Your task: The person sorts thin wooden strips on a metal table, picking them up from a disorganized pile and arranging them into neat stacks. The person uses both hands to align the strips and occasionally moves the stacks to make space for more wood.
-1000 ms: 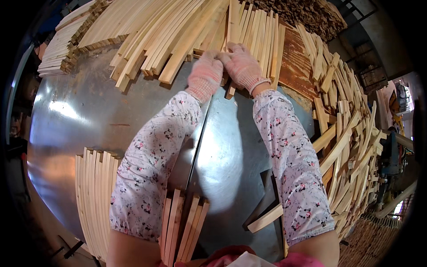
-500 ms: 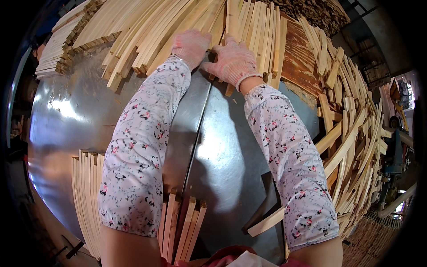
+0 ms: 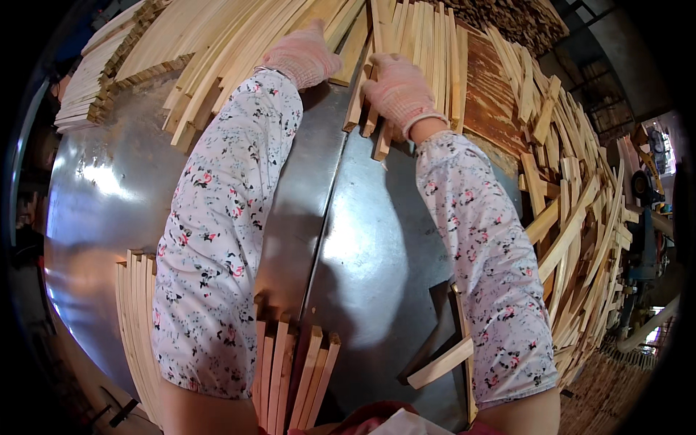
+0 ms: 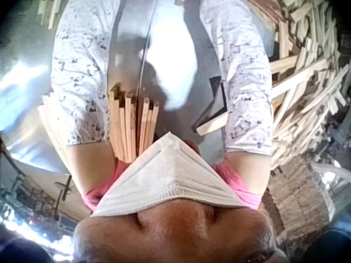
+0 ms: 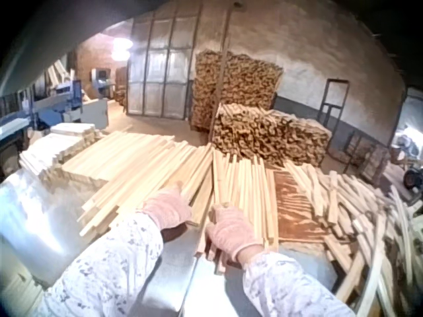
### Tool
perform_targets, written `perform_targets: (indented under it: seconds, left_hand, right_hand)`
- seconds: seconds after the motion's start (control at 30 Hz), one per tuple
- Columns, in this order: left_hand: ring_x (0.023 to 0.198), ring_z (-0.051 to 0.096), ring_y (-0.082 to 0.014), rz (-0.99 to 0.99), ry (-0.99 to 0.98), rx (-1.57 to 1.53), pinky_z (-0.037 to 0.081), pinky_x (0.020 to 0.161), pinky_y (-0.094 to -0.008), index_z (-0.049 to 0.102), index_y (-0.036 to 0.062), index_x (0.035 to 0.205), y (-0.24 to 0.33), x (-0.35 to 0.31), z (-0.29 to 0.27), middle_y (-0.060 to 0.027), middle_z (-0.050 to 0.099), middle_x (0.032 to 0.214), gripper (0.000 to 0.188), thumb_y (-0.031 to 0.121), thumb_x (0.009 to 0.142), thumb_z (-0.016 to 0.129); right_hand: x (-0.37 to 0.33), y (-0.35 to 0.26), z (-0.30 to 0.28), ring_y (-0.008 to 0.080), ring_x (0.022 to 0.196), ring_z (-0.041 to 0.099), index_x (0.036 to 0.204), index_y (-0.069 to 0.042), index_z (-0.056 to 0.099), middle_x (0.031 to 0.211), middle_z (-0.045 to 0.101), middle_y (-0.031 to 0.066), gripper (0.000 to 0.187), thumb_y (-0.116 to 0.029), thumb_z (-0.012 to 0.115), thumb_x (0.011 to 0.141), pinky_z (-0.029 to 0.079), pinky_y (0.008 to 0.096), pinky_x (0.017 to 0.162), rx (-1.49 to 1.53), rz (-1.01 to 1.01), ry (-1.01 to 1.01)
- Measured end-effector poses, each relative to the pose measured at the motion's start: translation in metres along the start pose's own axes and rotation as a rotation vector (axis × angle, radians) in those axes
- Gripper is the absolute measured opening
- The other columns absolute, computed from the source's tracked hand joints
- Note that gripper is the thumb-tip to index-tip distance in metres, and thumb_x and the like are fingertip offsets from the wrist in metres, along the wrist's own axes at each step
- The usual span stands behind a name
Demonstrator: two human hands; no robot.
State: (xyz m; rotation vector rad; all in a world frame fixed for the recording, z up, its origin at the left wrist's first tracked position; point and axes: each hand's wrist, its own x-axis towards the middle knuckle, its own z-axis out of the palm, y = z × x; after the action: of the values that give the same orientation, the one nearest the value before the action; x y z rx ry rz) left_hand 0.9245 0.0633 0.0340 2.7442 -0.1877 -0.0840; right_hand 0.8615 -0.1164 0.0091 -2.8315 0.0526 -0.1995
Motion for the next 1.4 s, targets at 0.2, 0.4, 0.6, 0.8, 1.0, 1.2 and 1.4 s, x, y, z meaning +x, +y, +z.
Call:
perform_targets:
  seconds: [0.2, 0.4, 0.6, 0.8, 1.0, 1.2, 1.4]
  left_hand:
    - [0.126, 0.071, -0.0392, 0.045, 0.097, 0.001, 0.055, 0.108, -0.0508, 0.039, 0.0142, 0.166, -0.020, -0.010, 0.005, -0.0233, 0.073, 0.136, 0.083, 0.043, 0.094, 0.068]
    - [0.132, 0.066, -0.0408, -0.020, 0.054, 0.009, 0.052, 0.111, -0.0492, 0.055, 0.0112, 0.153, -0.017, -0.024, 0.004, -0.0239, 0.070, 0.138, 0.067, 0.046, 0.097, 0.068]
    - [0.125, 0.066, -0.0415, 0.157, 0.414, -0.162, 0.051, 0.108, -0.0490, 0.067, 0.0117, 0.138, -0.043, -0.060, 0.039, -0.0199, 0.071, 0.132, 0.045, 0.042, 0.106, 0.058]
    - [0.117, 0.068, -0.0396, 0.281, 0.494, -0.266, 0.053, 0.102, -0.0481, 0.071, 0.0120, 0.126, -0.037, -0.101, 0.050, -0.0178, 0.071, 0.125, 0.030, 0.030, 0.103, 0.064]
    - [0.111, 0.070, -0.0395, 0.402, 0.392, -0.316, 0.056, 0.096, -0.0476, 0.071, 0.0114, 0.122, -0.016, -0.106, 0.053, -0.0173, 0.071, 0.121, 0.024, 0.023, 0.102, 0.064]
    - [0.134, 0.064, -0.0270, 0.516, 0.022, 0.178, 0.036, 0.124, -0.0438, 0.074, 0.0127, 0.127, 0.017, -0.077, 0.031, -0.0076, 0.074, 0.130, 0.034, 0.028, 0.102, 0.057]
    - [0.139, 0.060, -0.0263, 0.673, -0.024, 0.865, 0.034, 0.126, -0.0463, 0.081, 0.0152, 0.117, 0.027, -0.039, 0.051, -0.0041, 0.076, 0.124, 0.031, 0.032, 0.099, 0.062]
  right_hand:
    - [0.006, -0.013, -0.003, 0.0444, 0.122, 0.070, 0.139, -0.002, 0.066, 0.127, 0.073, 0.0293, 0.054, -0.034, 0.065, 0.095, 0.055, 0.0486, 0.106, 0.335, 0.120, 0.101]
    - [0.011, -0.044, 0.002, 0.0490, 0.121, 0.069, 0.132, 0.003, 0.062, 0.124, 0.072, 0.0342, 0.055, -0.037, 0.067, 0.095, 0.055, 0.0500, 0.105, 0.344, 0.168, -0.111]
    - [0.016, -0.065, 0.020, 0.0484, 0.120, 0.071, 0.141, 0.001, 0.056, 0.123, 0.073, 0.0328, 0.058, -0.037, 0.067, 0.099, 0.056, 0.0518, 0.103, 0.266, 0.114, -0.191]
    - [0.011, -0.061, 0.001, 0.0445, 0.117, 0.074, 0.151, -0.003, 0.046, 0.120, 0.076, 0.0299, 0.062, -0.041, 0.062, 0.105, 0.057, 0.0519, 0.098, 0.021, -0.067, -0.293]
    - [0.007, -0.042, -0.016, 0.0311, 0.095, 0.081, 0.145, -0.009, 0.060, 0.094, 0.080, 0.0183, 0.054, -0.047, 0.061, 0.106, 0.061, 0.0502, 0.090, -0.268, -0.348, -0.282]
    - [-0.012, 0.022, -0.018, 0.0280, 0.108, 0.073, 0.131, -0.019, 0.076, 0.111, 0.079, 0.0069, 0.046, -0.051, 0.054, 0.107, 0.057, 0.0427, 0.095, -0.537, -0.486, -0.209]
    - [-0.017, 0.044, -0.003, 0.0294, 0.114, 0.066, 0.115, -0.017, 0.083, 0.119, 0.075, 0.0031, 0.043, -0.048, 0.053, 0.106, 0.054, 0.0427, 0.100, -0.485, -0.543, -0.099]
